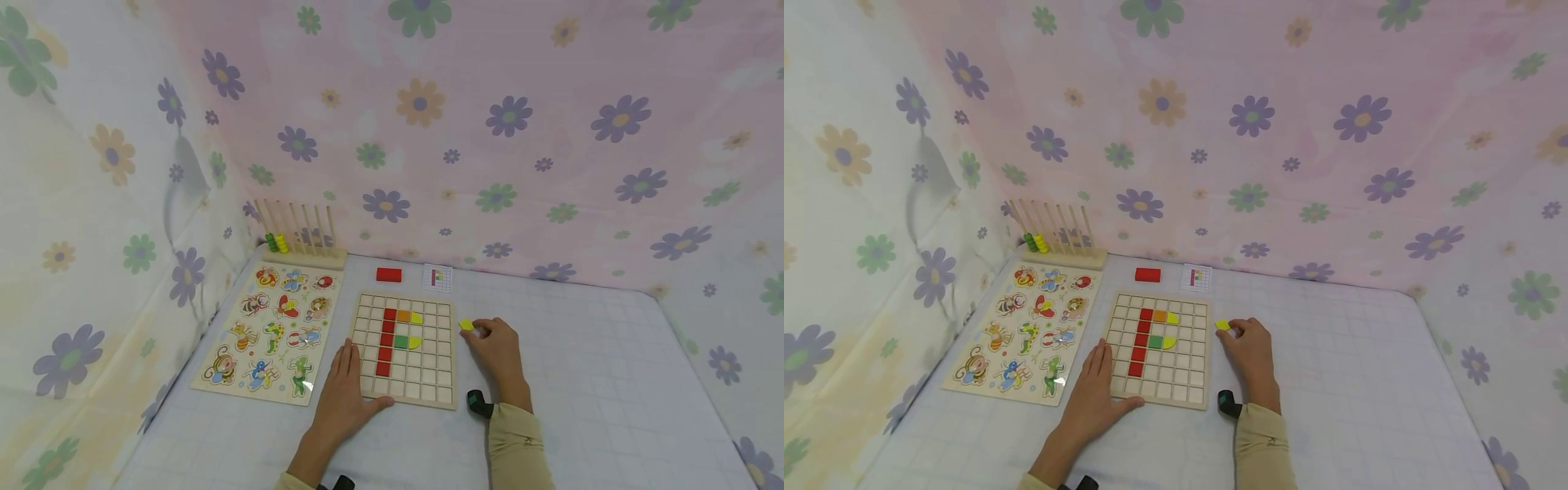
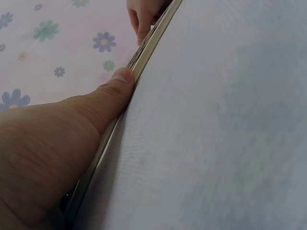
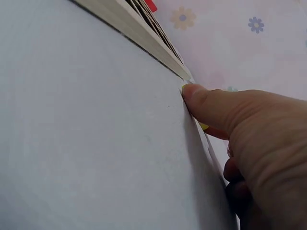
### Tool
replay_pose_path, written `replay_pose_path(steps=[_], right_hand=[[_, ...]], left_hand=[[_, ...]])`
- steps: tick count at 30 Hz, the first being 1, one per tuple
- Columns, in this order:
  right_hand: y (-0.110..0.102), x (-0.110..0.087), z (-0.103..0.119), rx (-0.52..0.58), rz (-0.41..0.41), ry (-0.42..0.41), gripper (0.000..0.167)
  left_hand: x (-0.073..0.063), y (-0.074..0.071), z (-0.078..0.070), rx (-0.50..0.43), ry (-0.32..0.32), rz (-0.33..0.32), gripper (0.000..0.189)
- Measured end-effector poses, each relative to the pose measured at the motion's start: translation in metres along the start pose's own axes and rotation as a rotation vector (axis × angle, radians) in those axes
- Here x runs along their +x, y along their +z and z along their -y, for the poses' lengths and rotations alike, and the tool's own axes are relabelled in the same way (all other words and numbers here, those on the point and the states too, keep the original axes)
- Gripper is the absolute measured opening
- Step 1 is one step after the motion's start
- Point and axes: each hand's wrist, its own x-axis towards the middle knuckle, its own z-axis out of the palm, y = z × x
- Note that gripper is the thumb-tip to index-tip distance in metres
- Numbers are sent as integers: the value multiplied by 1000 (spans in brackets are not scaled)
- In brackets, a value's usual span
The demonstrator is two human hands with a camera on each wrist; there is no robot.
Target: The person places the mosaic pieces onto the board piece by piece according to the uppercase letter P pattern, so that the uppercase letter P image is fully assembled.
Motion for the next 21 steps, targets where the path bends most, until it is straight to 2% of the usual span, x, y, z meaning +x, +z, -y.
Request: replay_pose_path(steps=[8, 15, 21], right_hand=[[6, 3, -1, -19, -22, -16, 32], [6, 3, -3, 3, -1, -81, 29], [3, 2, 6, 9, 31, -141, 30]], left_hand=[[1, 1, 2, -2, -2, 6, 130], [1, 1, 2, -12, -11, 14, 130], [1, 0, 0, -20, -13, 19, 129]])
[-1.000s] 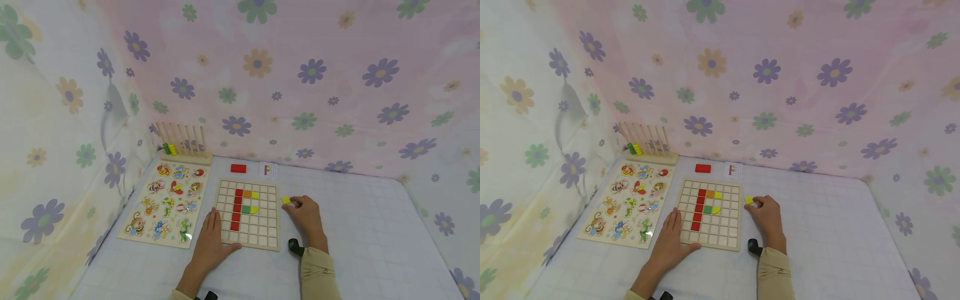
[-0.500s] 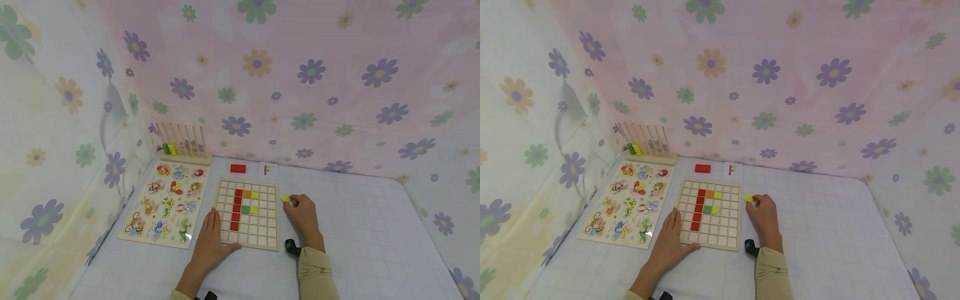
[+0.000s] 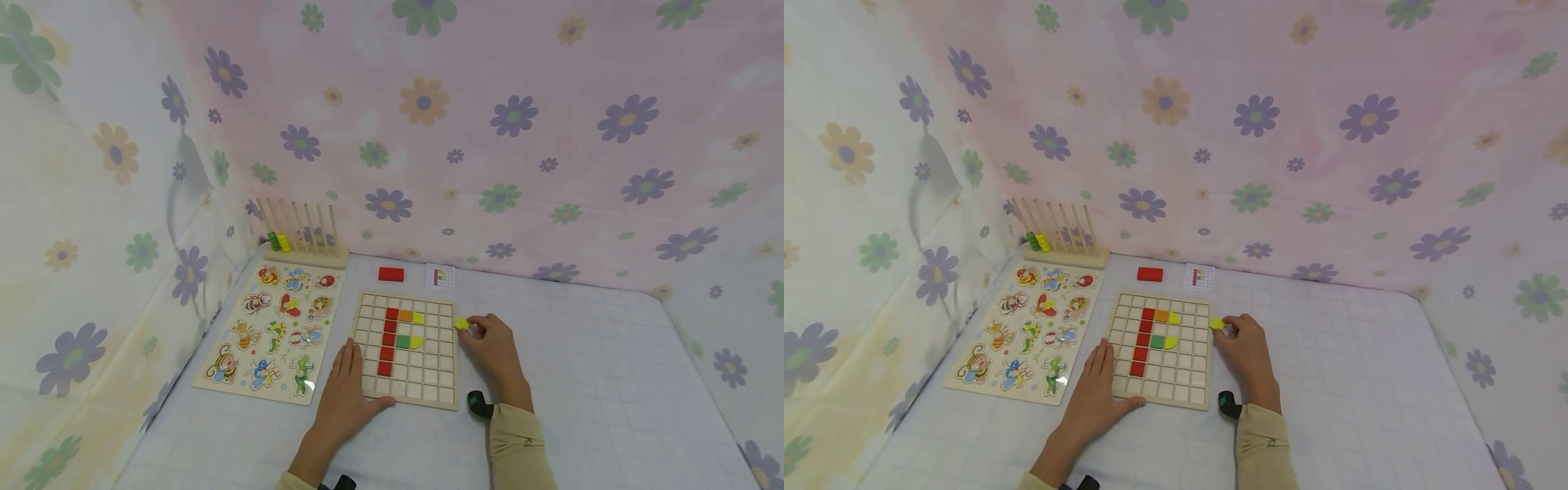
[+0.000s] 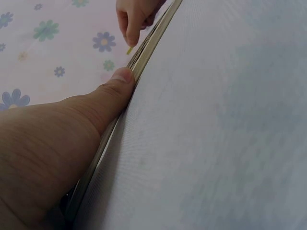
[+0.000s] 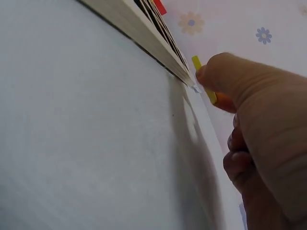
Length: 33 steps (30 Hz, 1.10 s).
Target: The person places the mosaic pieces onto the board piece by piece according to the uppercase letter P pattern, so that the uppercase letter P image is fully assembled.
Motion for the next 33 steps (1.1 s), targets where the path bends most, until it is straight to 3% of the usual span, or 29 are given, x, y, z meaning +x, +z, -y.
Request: replay_pose_path(steps=[5, 13, 26, 33], right_hand=[[0, 0, 10, 28, 60, -23, 32], [5, 0, 35, 84, 165, -187, 25], [13, 2, 58, 54, 264, -231, 24], [17, 7, 62, 47, 278, -266, 24]], left_hand=[[0, 0, -1, 3, -5, 3, 128], [1, 1, -1, 13, -12, 8, 128], [2, 0, -1, 14, -21, 19, 128], [2, 1, 1, 25, -11, 10, 129]])
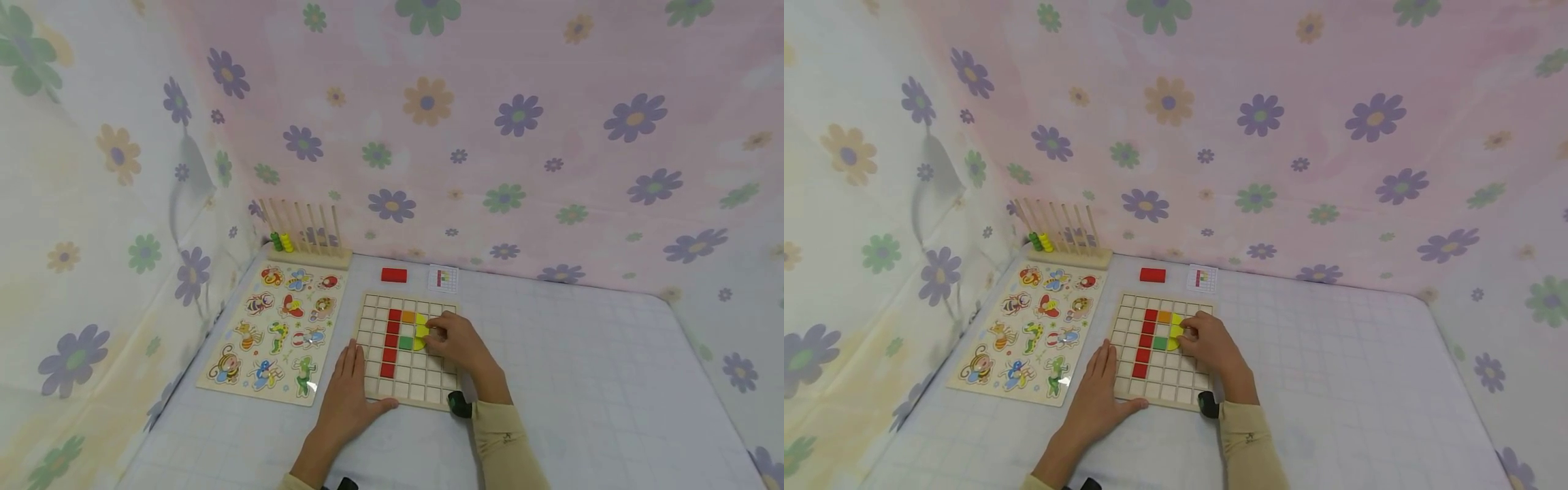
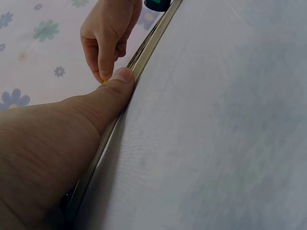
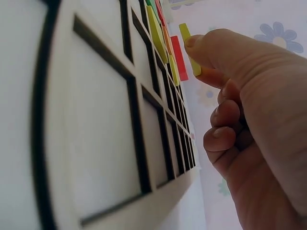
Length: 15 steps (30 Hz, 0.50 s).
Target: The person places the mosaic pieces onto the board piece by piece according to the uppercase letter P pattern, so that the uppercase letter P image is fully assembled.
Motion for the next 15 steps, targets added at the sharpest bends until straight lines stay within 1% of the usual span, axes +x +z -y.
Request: replay_pose_path(steps=[7, 15], right_hand=[[3, 4, -2, -14, 5, -35, 22], [4, 8, -2, -19, 18, -2, 22]], left_hand=[[0, 0, 1, 3, 3, -2, 129], [0, 1, 3, 4, 8, -6, 129]])
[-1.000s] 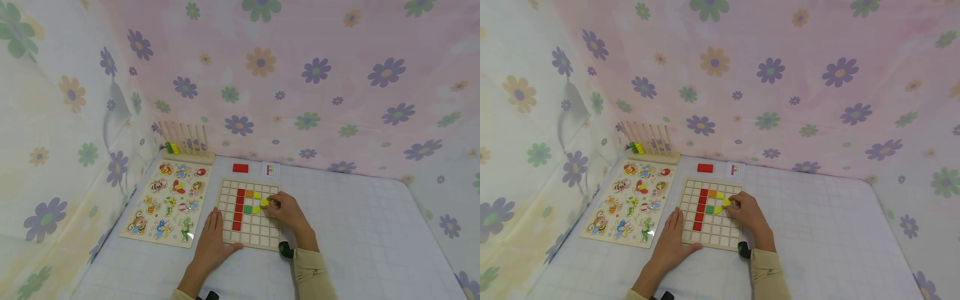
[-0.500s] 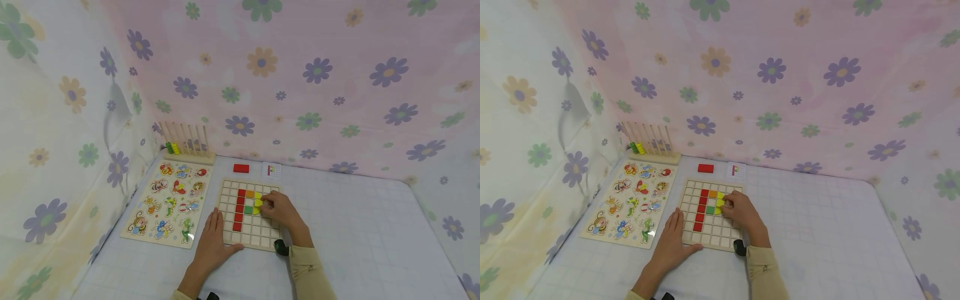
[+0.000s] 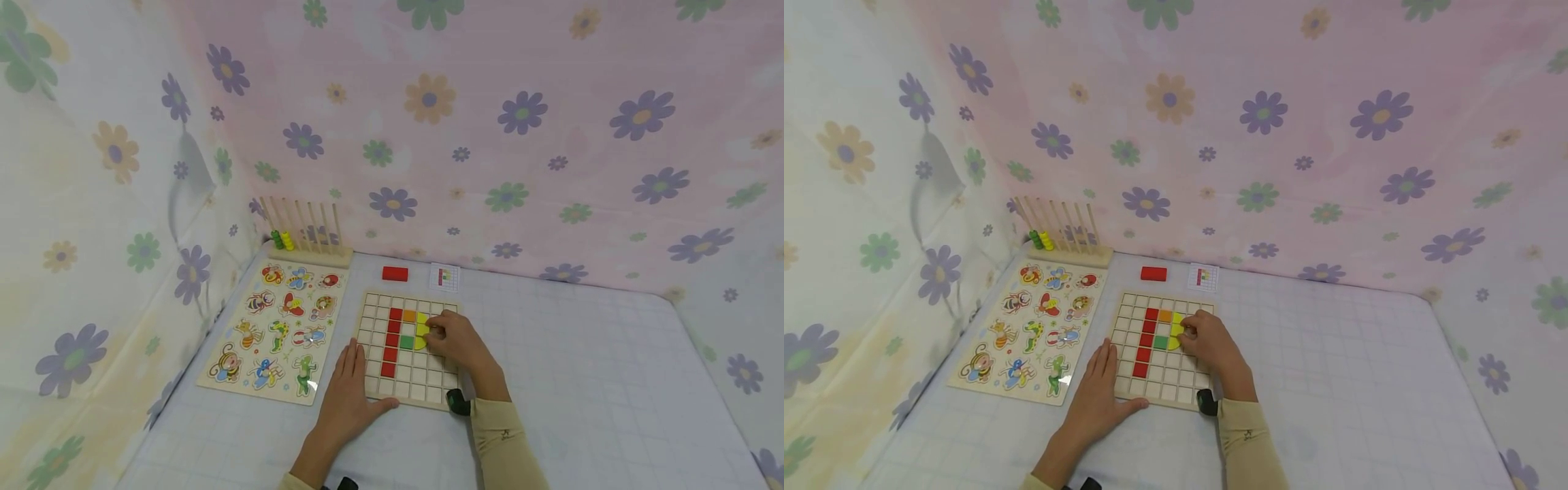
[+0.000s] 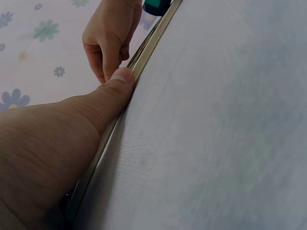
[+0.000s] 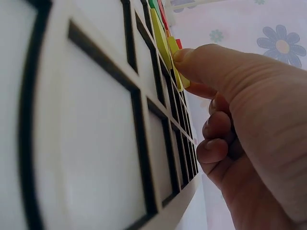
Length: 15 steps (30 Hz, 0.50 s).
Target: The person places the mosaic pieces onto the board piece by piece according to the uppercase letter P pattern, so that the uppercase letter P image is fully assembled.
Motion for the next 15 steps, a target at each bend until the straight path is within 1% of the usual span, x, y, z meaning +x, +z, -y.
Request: replay_pose_path(steps=[5, 15], right_hand=[[0, 1, 1, 0, 9, 11, 22], [-1, 1, 4, -13, 2, 15, 24]], left_hand=[[-1, 0, 0, -1, -3, 4, 129], [-1, -1, -2, -9, -8, -1, 128]])
